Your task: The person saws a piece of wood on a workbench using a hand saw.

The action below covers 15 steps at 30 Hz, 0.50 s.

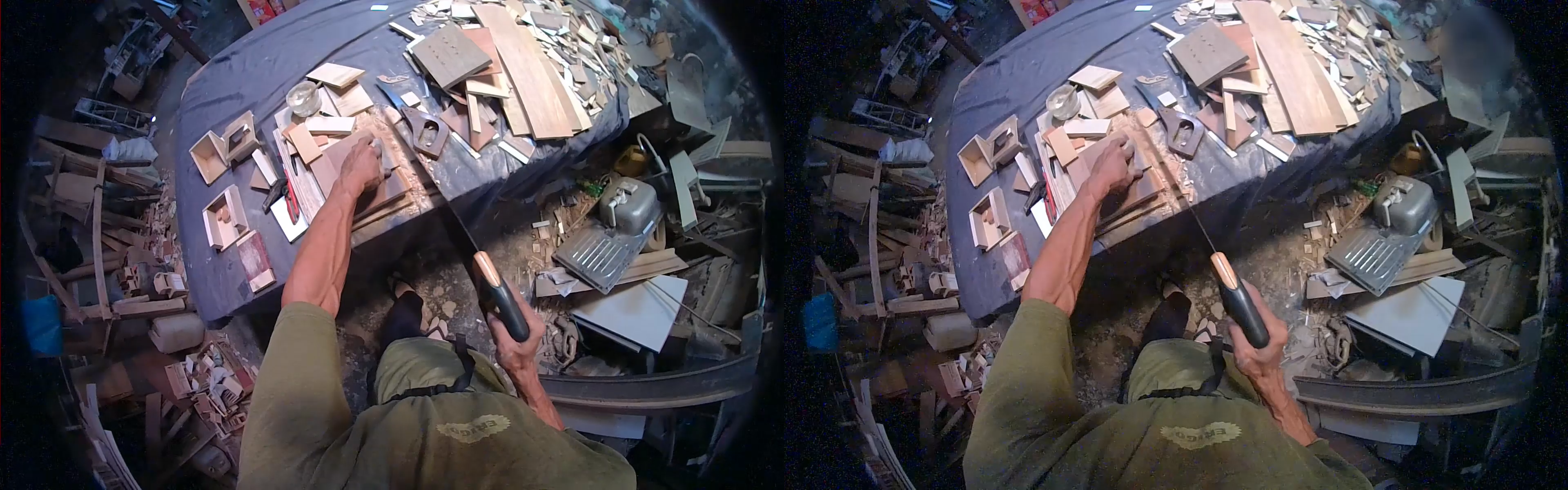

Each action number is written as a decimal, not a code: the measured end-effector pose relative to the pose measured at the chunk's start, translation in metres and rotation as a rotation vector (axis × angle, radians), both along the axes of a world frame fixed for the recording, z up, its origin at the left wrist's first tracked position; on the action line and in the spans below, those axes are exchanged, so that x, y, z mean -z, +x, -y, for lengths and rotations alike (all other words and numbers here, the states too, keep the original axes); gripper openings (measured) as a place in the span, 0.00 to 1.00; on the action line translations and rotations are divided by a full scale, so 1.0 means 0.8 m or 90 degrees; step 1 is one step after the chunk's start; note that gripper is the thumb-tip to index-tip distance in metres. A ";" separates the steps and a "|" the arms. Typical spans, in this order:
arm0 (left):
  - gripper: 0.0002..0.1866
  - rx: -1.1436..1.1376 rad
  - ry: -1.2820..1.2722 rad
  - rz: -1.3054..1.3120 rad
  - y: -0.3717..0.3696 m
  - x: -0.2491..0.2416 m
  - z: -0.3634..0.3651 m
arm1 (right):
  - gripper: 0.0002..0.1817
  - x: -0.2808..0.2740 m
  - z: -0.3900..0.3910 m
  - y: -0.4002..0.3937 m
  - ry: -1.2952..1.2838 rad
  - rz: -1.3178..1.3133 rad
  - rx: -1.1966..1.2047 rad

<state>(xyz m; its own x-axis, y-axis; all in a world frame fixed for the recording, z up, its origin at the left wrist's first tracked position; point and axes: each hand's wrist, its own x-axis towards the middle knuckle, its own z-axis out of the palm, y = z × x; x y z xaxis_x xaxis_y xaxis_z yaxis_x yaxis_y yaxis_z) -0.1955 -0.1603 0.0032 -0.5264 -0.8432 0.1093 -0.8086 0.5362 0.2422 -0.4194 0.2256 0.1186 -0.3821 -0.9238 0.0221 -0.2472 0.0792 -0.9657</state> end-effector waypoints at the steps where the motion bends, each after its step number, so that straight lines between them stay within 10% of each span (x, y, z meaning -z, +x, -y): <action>1: 0.22 0.004 -0.014 0.002 -0.001 -0.001 -0.002 | 0.33 0.001 -0.004 -0.003 0.011 0.003 0.012; 15: 0.34 -0.036 0.073 -0.013 -0.005 -0.003 0.006 | 0.34 0.008 0.008 -0.006 0.002 -0.038 -0.013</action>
<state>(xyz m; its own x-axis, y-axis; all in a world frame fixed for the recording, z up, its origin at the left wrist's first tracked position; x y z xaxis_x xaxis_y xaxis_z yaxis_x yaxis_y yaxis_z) -0.1998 -0.1654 0.0058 -0.4769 -0.8787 0.0206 -0.8309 0.4583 0.3156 -0.4239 0.2190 0.1118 -0.3620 -0.9312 0.0420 -0.3056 0.0760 -0.9491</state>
